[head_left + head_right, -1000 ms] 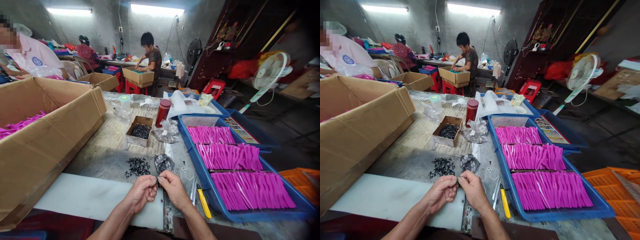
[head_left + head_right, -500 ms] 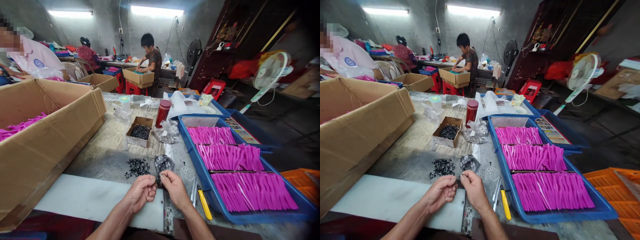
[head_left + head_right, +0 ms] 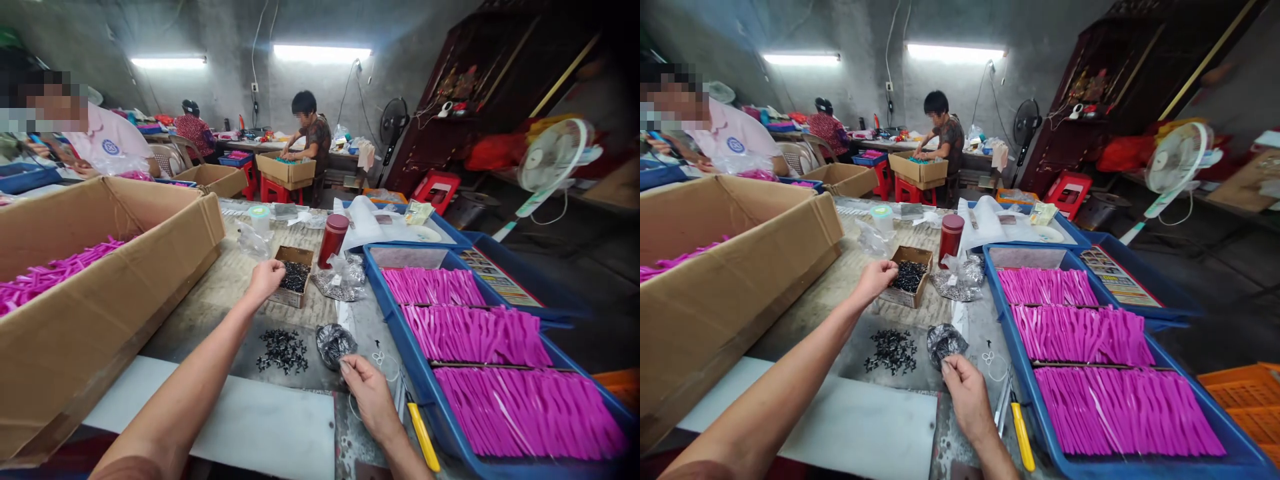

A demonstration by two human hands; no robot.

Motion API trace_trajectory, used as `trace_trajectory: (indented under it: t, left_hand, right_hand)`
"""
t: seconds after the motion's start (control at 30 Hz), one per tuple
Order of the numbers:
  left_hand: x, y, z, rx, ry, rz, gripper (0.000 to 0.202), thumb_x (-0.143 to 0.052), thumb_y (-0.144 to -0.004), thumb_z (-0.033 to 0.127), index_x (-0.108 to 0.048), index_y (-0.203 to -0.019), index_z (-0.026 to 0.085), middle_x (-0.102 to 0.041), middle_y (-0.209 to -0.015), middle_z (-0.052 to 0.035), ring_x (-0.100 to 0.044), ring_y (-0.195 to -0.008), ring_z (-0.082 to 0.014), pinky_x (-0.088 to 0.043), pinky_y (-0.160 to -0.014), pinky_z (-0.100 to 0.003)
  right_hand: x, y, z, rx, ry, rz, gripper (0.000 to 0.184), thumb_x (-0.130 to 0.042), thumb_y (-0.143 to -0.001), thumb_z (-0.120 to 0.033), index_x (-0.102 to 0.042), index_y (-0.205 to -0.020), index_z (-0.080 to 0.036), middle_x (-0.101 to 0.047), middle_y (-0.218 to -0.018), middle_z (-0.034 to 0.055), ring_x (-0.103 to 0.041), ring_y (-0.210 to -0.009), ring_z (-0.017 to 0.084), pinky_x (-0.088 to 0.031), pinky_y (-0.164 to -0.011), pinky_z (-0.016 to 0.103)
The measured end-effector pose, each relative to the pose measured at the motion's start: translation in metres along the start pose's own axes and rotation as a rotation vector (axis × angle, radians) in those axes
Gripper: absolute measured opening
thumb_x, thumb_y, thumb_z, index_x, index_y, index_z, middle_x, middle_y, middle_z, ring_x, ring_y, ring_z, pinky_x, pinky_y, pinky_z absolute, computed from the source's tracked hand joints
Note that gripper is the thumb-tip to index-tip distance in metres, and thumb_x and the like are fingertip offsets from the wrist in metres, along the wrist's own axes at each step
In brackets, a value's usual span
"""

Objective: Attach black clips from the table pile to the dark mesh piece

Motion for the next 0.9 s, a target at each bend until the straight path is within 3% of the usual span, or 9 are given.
trace_trajectory:
  t: [0.1, 0.2, 0.27, 0.4, 0.5, 0.67, 0.9]
  left_hand:
    - [-0.002, 0.004, 0.0, -0.044, -0.085, 0.035, 0.016, -0.044, -0.062, 0.014, -0.059, -0.068, 0.015, -0.056, -0.061, -0.0015, -0.05, -0.066, -0.0164, -0.034, -0.062, -0.024]
    - [-0.004, 0.029, -0.003, -0.074, -0.132, -0.017, 0.018, -0.046, -0.064, 0.016, -0.061, -0.073, 0.017, -0.059, -0.065, -0.0012, -0.051, -0.067, -0.0166, -0.034, -0.065, -0.024]
    - [-0.007, 0.049, -0.007, -0.104, -0.15, -0.109, 0.016, -0.048, -0.063, 0.016, -0.061, -0.07, 0.018, -0.059, -0.063, 0.0001, -0.05, -0.063, -0.0154, -0.035, -0.064, -0.023]
    - [-0.017, 0.083, -0.02, -0.259, -0.204, -0.406, 0.017, -0.047, -0.064, 0.013, -0.062, -0.067, 0.019, -0.059, -0.065, -0.0014, -0.051, -0.064, -0.0158, -0.035, -0.063, -0.023]
    - [-0.024, 0.096, -0.027, -0.305, -0.281, -0.505, 0.018, -0.045, -0.066, 0.012, -0.061, -0.066, 0.02, -0.058, -0.069, -0.003, -0.051, -0.069, -0.0173, -0.035, -0.064, -0.023]
    - [-0.032, 0.101, -0.029, -0.258, -0.431, -0.535, 0.014, -0.044, -0.067, 0.015, -0.057, -0.062, 0.019, -0.054, -0.07, -0.0041, -0.049, -0.069, -0.0186, -0.032, -0.062, -0.023]
    - [-0.033, 0.108, -0.031, -0.26, -0.394, -0.453, 0.013, -0.041, -0.069, 0.015, -0.051, -0.06, 0.019, -0.049, -0.067, -0.0029, -0.043, -0.064, -0.0172, -0.027, -0.057, -0.023]
  right_hand:
    - [0.003, 0.002, -0.004, -0.009, 0.013, 0.02, 0.023, -0.05, -0.069, -0.038, -0.053, -0.063, -0.016, -0.038, -0.053, -0.0038, -0.035, -0.051, 0.011, -0.031, -0.049, 0.021]
    - [0.006, 0.003, -0.009, -0.025, 0.022, 0.036, 0.024, -0.05, -0.067, -0.039, -0.053, -0.062, -0.016, -0.039, -0.052, -0.0036, -0.035, -0.051, 0.011, -0.032, -0.05, 0.022]
    - [0.006, 0.002, -0.009, -0.033, 0.025, 0.037, 0.024, -0.05, -0.066, -0.04, -0.053, -0.061, -0.016, -0.04, -0.052, -0.0031, -0.036, -0.051, 0.012, -0.032, -0.05, 0.022]
    - [0.005, 0.001, -0.005, -0.04, 0.013, 0.027, 0.023, -0.049, -0.067, -0.039, -0.053, -0.063, -0.016, -0.039, -0.053, -0.003, -0.035, -0.052, 0.012, -0.031, -0.05, 0.022]
    - [0.003, 0.001, -0.001, -0.034, -0.005, 0.015, 0.022, -0.049, -0.068, -0.037, -0.053, -0.065, -0.015, -0.038, -0.054, -0.0034, -0.034, -0.052, 0.011, -0.03, -0.051, 0.022]
    - [0.005, 0.003, 0.0, -0.034, -0.013, 0.019, 0.022, -0.049, -0.069, -0.036, -0.054, -0.067, -0.015, -0.038, -0.053, -0.0036, -0.035, -0.052, 0.011, -0.03, -0.051, 0.022]
    - [0.01, 0.003, 0.003, -0.014, 0.018, 0.032, 0.021, -0.048, -0.071, -0.034, -0.053, -0.064, -0.015, -0.04, -0.052, -0.004, -0.035, -0.05, 0.01, -0.03, -0.049, 0.021]
Point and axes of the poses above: each hand's wrist, its own y-axis away from the middle knuckle, its own x-axis out of the back of the hand, z = x × y, the point moved 2 cm from there along -y, towards the middle knuckle
